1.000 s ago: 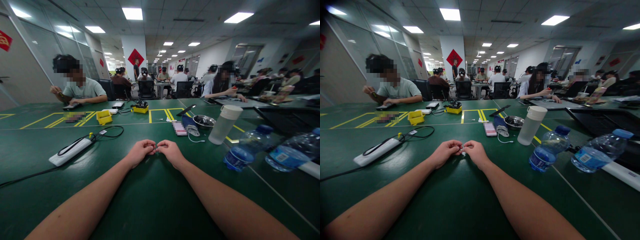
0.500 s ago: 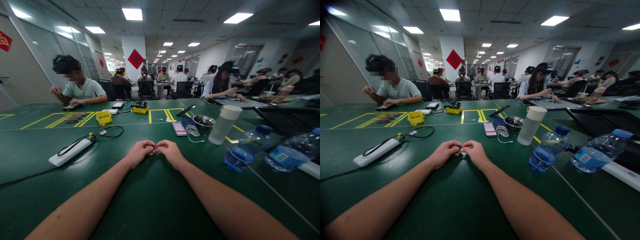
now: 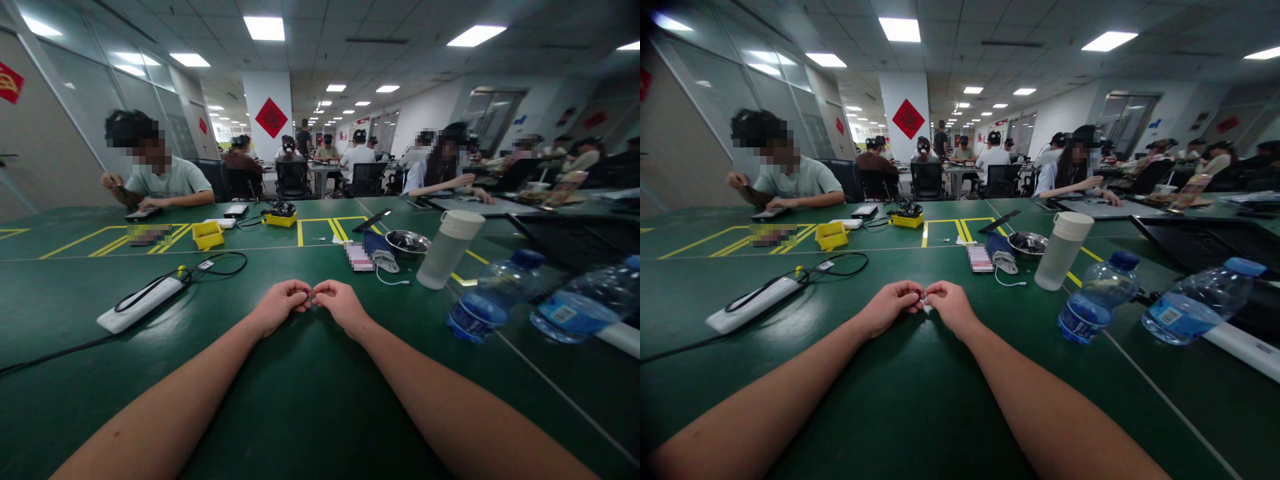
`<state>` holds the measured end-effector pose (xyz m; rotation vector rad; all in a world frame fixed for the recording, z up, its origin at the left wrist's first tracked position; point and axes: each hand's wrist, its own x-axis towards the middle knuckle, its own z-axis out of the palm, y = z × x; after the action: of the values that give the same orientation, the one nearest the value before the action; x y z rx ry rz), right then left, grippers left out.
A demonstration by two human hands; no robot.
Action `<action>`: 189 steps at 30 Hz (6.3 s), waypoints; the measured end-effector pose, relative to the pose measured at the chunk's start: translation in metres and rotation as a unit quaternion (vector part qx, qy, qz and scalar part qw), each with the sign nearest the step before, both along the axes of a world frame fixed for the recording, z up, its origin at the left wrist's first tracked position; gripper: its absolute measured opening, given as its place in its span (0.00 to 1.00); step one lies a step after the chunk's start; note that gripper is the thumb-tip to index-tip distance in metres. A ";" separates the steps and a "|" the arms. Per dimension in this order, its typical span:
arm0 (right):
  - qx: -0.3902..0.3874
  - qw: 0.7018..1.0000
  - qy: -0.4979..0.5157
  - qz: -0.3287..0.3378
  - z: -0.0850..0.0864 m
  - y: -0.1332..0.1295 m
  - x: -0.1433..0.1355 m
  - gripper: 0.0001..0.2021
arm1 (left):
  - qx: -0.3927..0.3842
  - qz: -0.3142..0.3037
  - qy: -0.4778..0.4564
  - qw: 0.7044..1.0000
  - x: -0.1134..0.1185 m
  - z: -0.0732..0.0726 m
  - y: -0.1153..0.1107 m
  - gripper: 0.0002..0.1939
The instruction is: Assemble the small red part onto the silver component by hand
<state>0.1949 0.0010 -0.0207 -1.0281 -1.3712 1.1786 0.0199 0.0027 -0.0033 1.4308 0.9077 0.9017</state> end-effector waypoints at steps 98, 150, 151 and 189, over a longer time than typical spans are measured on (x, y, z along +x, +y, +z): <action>-0.002 1.000 0.003 -0.020 0.002 -0.001 -0.001 0.06 | -0.053 0.040 -0.081 0.994 0.000 -0.007 0.005 0.10; -0.001 1.000 0.005 0.018 0.001 -0.002 -0.001 0.07 | -0.035 0.035 -0.060 0.997 0.002 0.000 0.000 0.11; -0.004 1.000 0.008 0.020 0.002 -0.002 -0.001 0.07 | -0.035 0.034 -0.061 0.997 0.002 0.000 0.000 0.11; 0.011 0.998 -0.061 -0.010 0.001 -0.002 0.001 0.10 | 0.003 0.034 -0.018 0.999 -0.001 -0.004 0.002 0.11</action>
<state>0.1964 -0.0006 -0.0198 -1.1106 -1.4619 1.0993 0.0190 0.0046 -0.0074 1.3908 0.9322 0.9798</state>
